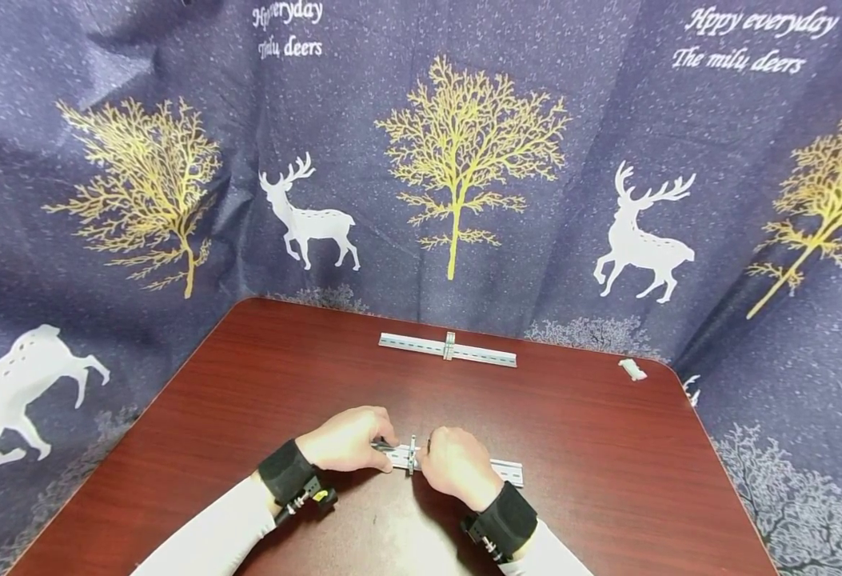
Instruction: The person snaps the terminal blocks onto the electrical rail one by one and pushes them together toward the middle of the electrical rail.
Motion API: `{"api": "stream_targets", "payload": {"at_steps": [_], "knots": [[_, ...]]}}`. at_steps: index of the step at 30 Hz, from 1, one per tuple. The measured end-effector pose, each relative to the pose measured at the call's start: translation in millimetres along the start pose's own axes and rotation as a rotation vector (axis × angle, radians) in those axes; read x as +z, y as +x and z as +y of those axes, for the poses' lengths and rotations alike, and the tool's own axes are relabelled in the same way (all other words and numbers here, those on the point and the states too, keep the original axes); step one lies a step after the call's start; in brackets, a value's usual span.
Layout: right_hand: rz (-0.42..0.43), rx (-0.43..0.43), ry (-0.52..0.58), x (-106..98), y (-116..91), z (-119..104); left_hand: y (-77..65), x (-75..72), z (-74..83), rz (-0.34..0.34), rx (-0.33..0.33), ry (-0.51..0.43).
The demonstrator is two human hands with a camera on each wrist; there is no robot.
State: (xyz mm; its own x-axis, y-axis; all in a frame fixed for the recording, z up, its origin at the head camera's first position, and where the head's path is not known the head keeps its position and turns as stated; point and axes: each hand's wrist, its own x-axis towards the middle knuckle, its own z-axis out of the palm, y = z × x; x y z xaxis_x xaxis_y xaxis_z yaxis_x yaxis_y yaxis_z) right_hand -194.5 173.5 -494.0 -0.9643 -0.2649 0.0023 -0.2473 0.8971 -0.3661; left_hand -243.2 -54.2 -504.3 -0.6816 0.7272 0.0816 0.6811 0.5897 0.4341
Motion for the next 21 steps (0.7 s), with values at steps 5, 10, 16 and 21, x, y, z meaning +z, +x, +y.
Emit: {"api": "stream_targets", "payload": {"at_steps": [5, 10, 16, 21], "knots": [[-0.005, 0.017, 0.0, -0.8, 0.4, -0.3, -0.7, -0.7, 1.0, 0.0, -0.003, 0.002], [0.001, 0.022, 0.006, -1.4, -0.4, 1.3, -0.1, 1.4, -1.0, -0.002, 0.0, 0.008], [0.023, 0.031, 0.043, -8.5, -4.8, 5.5, 0.4, 3.5, -3.2, -0.002, 0.003, 0.017], [0.052, 0.03, 0.079, -18.1, -6.5, 12.7, -0.4, 3.8, -3.7, -0.002, 0.003, 0.007]]}}
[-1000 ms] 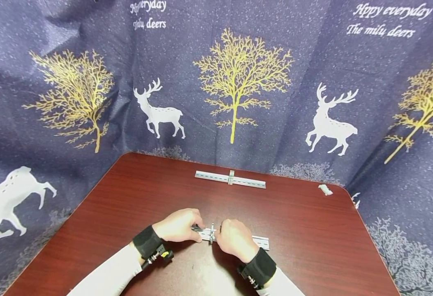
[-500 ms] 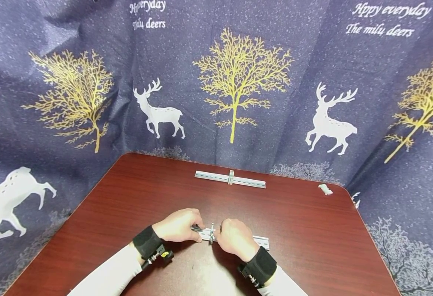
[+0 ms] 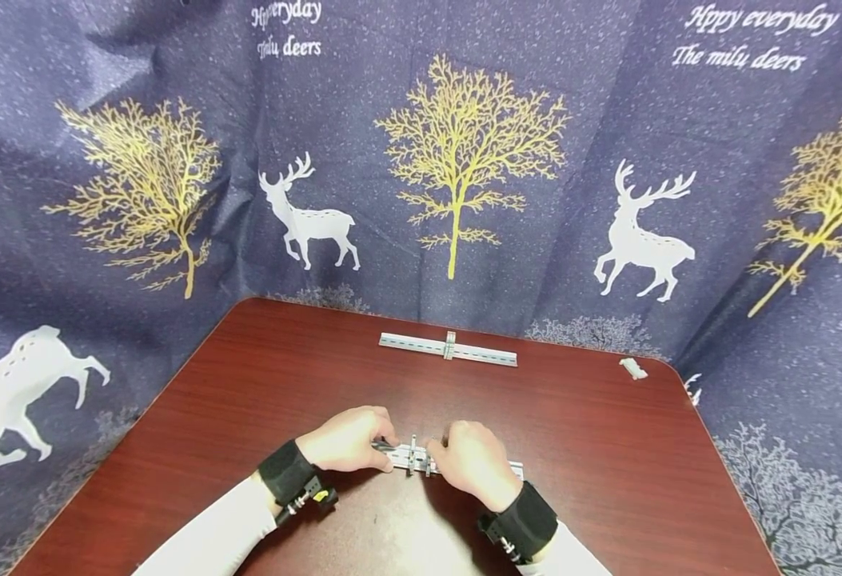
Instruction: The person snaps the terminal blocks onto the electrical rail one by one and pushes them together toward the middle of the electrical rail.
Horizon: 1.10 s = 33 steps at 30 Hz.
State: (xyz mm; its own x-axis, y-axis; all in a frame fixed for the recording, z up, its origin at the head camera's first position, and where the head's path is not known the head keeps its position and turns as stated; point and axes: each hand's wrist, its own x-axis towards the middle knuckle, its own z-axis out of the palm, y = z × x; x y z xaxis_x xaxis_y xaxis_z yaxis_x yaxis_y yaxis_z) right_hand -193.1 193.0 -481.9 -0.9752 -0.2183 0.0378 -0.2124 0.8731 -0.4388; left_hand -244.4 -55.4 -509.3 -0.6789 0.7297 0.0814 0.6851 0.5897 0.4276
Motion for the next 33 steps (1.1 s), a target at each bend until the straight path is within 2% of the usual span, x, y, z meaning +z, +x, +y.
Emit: {"api": "stream_targets", "payload": {"at_steps": [10, 16, 24, 33], "knots": [[0.058, 0.09, 0.01, -19.3, 3.7, 35.6, -1.6, -1.6, 2.3, 0.0, -0.019, 0.002], [0.11, 0.125, -0.006, -31.1, 6.5, 66.6, -1.8, -1.7, 2.2, -0.002, -0.027, 0.007], [0.134, 0.232, -0.048, -46.9, 14.1, 114.2, -0.9, 0.4, -0.1, -0.002, -0.03, 0.006], [0.173, 0.314, -0.074, -64.0, 19.8, 167.7, -0.8, -0.2, -0.9, -0.008, -0.021, 0.003]]}}
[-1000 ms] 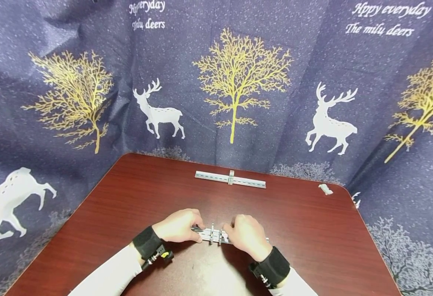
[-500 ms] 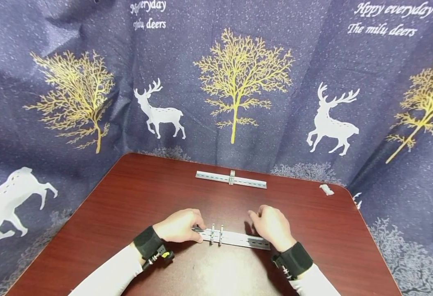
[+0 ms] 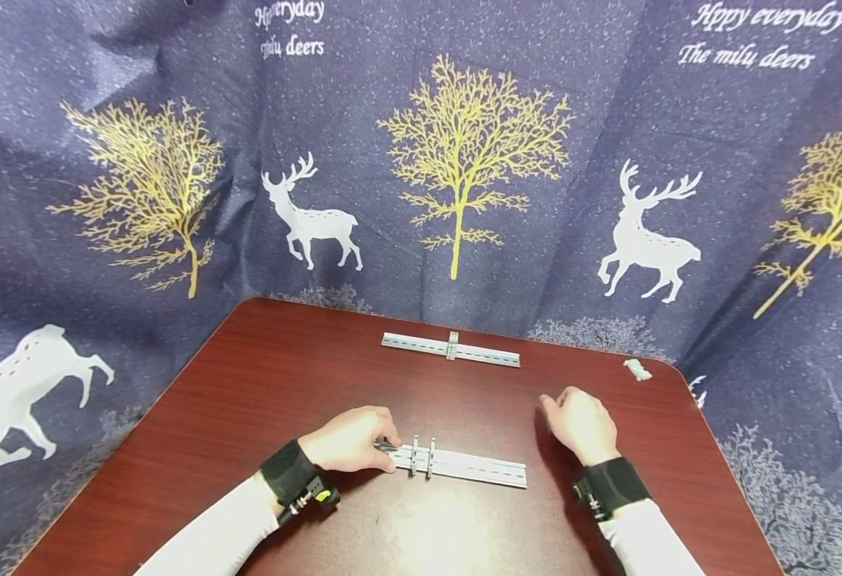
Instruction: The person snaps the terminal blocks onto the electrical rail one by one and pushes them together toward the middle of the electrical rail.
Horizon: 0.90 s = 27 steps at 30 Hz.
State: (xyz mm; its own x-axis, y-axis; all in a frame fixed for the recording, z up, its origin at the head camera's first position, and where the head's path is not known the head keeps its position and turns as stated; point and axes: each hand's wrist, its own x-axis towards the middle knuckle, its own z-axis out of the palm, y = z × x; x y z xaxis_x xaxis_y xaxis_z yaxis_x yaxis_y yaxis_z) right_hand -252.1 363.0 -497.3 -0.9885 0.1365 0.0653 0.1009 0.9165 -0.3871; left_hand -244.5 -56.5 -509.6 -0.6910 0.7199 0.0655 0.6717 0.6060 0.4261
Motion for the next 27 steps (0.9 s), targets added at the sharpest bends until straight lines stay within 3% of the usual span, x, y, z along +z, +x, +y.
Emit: {"api": "stream_targets", "payload": {"at_steps": [8, 16, 19, 24, 27], "knots": [[0.006, 0.046, -0.042, -10.3, 27.1, 46.8, -0.8, 0.9, -2.0, 0.0, 0.0, -0.003], [0.098, -0.054, -0.076, -24.0, 46.1, 84.0, 0.4, -0.6, -0.6, -0.005, 0.0, 0.005], [0.119, -0.033, -0.105, -27.5, 50.5, 93.3, 0.3, -0.9, -1.0, -0.005, 0.0, 0.005], [0.077, 0.067, -0.122, -29.4, 57.9, 106.4, -0.7, -0.9, -1.5, -0.002, 0.001, 0.009], [0.047, 0.052, -0.108, -29.8, 61.9, 112.8, -0.8, -0.7, -1.2, -0.003, -0.003, 0.01]]}}
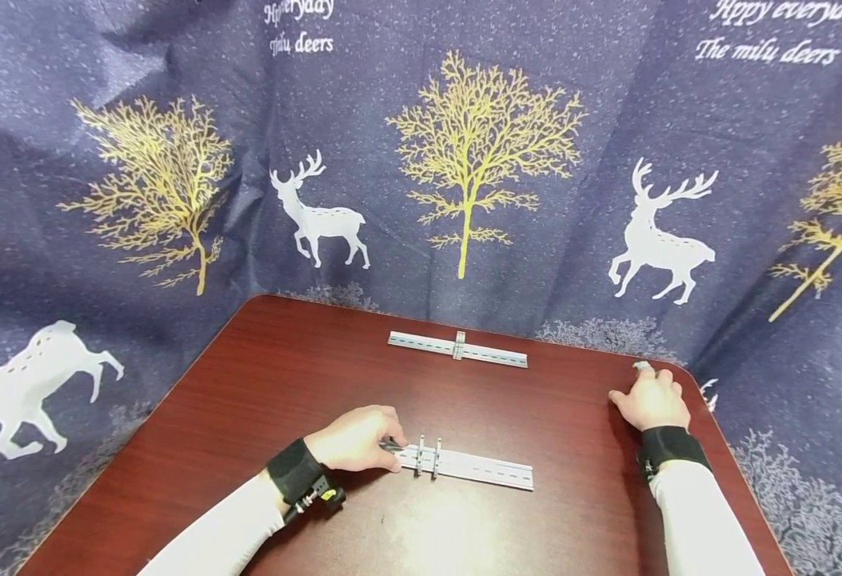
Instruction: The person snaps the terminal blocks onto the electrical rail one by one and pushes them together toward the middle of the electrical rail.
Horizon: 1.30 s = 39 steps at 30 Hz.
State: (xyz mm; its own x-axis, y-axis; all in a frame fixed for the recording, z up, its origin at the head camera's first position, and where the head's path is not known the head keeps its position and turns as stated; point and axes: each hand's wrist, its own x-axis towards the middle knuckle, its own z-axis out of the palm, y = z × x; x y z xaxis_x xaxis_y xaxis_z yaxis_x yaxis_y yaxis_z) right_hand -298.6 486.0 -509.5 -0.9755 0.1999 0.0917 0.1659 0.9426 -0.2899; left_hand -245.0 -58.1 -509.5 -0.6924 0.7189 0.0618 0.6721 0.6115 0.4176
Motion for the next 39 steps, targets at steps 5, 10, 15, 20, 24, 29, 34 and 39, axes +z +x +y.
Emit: {"api": "stream_targets", "payload": {"at_steps": [5, 10, 15, 20, 24, 29, 34, 39], "knots": [[-0.051, -0.055, 0.029, 0.8, 5.2, 8.9, -1.9, -0.7, 1.5, -0.004, -0.005, -0.01], [-0.095, -0.013, 0.046, -1.1, 9.8, 16.0, -2.9, -1.6, 2.2, -0.013, -0.011, -0.01], [-0.097, 0.003, 0.047, -5.3, 19.1, 22.0, -1.3, -1.4, 2.2, -0.01, -0.009, 0.0], [-0.133, -0.013, 0.034, -12.1, 24.5, 29.6, 0.5, 2.1, 2.0, -0.007, 0.003, 0.003], [-0.163, -0.032, -0.002, -12.0, 30.7, 40.1, 0.3, 2.0, 3.0, -0.013, 0.006, 0.01], [-0.196, -0.09, -0.035, -11.9, 36.7, 48.4, 2.2, -1.8, 5.0, -0.022, 0.009, 0.014], [-0.273, -0.174, -0.079, -12.5, 42.2, 41.1, 1.7, -4.5, 4.3, -0.035, -0.004, 0.016], [-0.304, -0.18, -0.129, -10.5, 44.6, 30.7, -1.9, -5.4, 1.7, -0.034, -0.009, 0.019]]}}
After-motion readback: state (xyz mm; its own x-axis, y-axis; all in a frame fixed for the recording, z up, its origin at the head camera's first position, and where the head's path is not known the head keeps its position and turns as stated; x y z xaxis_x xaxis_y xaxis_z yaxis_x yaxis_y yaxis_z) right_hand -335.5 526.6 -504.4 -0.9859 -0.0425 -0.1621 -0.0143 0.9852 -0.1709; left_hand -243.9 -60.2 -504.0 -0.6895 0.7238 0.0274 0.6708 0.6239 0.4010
